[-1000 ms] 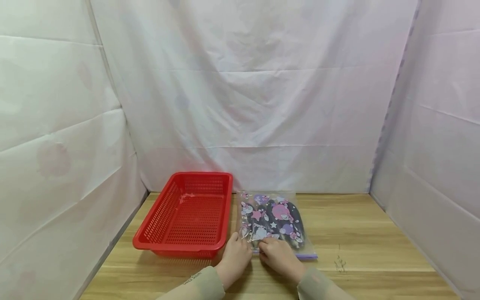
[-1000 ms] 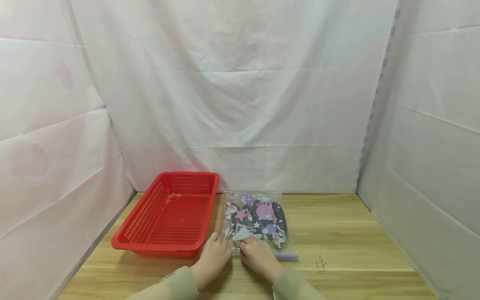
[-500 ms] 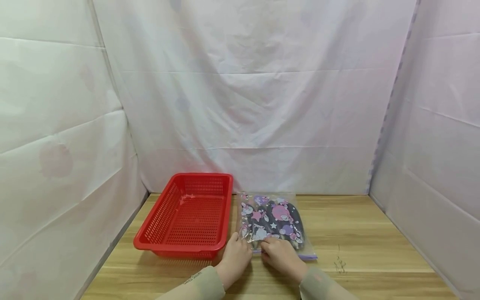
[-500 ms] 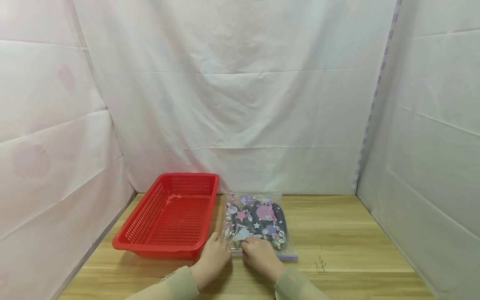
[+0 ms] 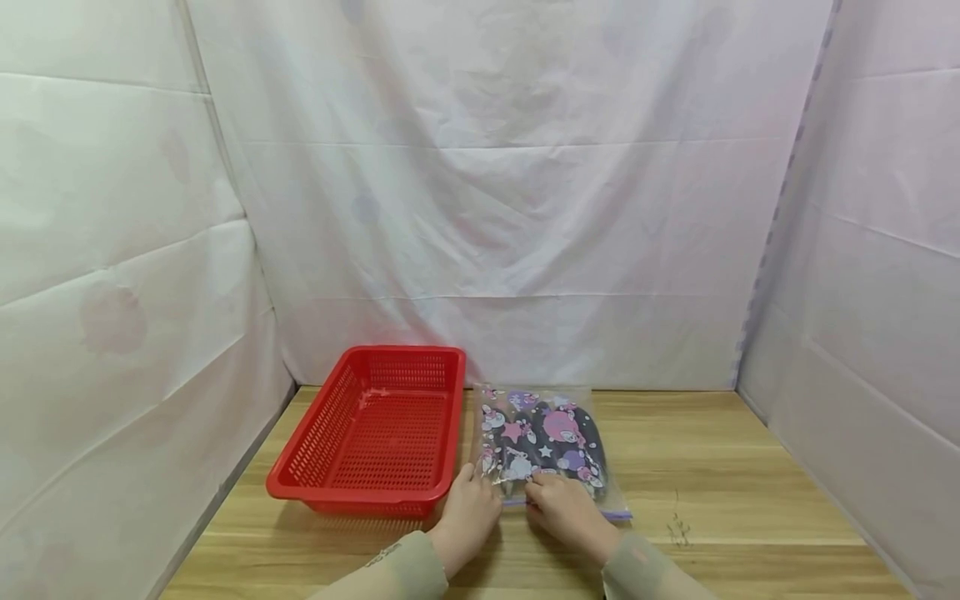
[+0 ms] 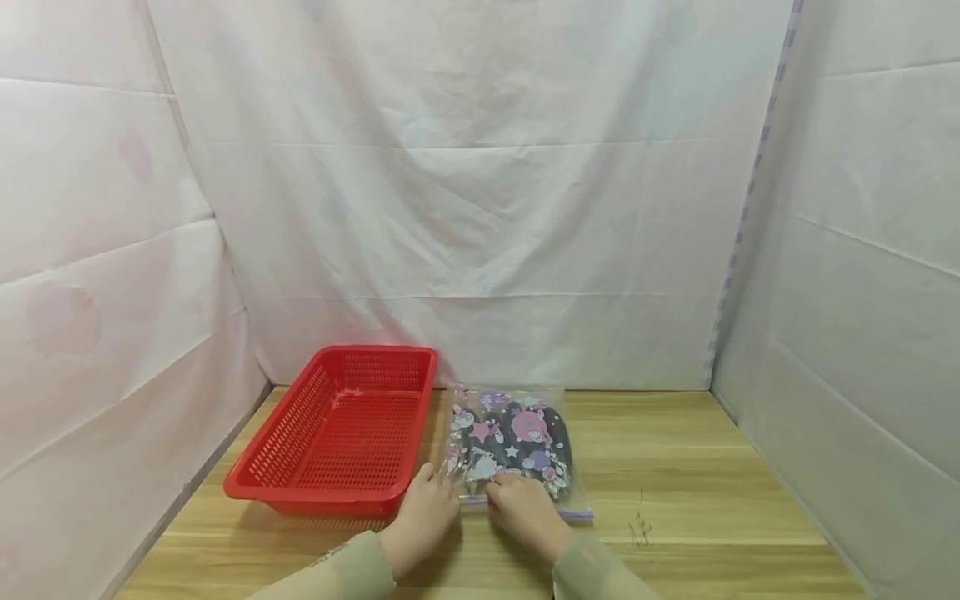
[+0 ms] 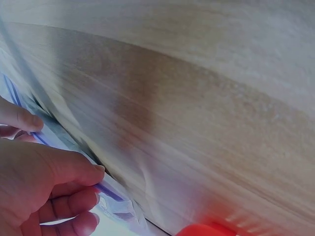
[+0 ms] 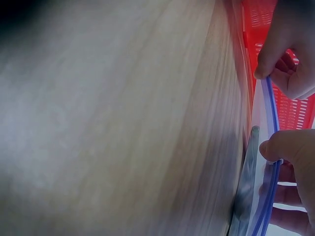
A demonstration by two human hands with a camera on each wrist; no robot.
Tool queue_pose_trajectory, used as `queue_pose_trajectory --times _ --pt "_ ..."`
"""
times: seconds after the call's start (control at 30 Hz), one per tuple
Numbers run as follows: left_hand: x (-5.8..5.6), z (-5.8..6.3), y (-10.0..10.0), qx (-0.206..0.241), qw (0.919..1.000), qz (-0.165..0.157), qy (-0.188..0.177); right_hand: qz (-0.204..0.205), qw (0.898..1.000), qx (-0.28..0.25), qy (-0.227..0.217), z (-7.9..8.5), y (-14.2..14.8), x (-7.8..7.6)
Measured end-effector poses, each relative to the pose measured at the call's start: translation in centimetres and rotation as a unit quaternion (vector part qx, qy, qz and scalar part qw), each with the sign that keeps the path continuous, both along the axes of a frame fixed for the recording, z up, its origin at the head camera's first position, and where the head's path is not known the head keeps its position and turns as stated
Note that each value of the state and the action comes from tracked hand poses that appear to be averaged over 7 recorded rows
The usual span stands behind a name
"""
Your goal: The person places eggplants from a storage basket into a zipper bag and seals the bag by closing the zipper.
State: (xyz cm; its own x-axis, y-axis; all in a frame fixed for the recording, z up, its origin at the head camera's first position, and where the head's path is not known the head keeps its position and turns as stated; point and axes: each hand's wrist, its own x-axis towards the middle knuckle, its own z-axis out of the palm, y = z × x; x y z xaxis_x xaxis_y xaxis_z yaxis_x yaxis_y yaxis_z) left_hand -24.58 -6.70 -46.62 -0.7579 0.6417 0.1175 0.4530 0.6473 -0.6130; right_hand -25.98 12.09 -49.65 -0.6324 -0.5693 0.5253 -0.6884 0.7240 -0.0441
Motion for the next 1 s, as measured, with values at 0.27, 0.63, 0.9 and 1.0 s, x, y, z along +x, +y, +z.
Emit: queue_pose_trajectory --times 0.27,0.63,0.9,1.0 --pt "-0.2 0.1 -0.2 -0.013 0.9999 0.005 -0.002 -0.005 1.000 0.009 -0.005 0.3 0.3 -0.1" --pt "0.1 0.2 0.0 -0.010 0.9999 0.010 -0.009 -0.005 1.000 0.013 -0.024 0.1 0.9 0.1" --pt "0.3 0.2 0.0 -0.001 1.0000 0.003 -0.004 -0.005 1.000 0.005 -0.006 0.0 1.1 0.3" --pt "0.3 0.2 -0.1 0.003 1.0000 0.001 0.002 -0.005 1.000 0.003 0.001 -0.1 1.2 0.3"
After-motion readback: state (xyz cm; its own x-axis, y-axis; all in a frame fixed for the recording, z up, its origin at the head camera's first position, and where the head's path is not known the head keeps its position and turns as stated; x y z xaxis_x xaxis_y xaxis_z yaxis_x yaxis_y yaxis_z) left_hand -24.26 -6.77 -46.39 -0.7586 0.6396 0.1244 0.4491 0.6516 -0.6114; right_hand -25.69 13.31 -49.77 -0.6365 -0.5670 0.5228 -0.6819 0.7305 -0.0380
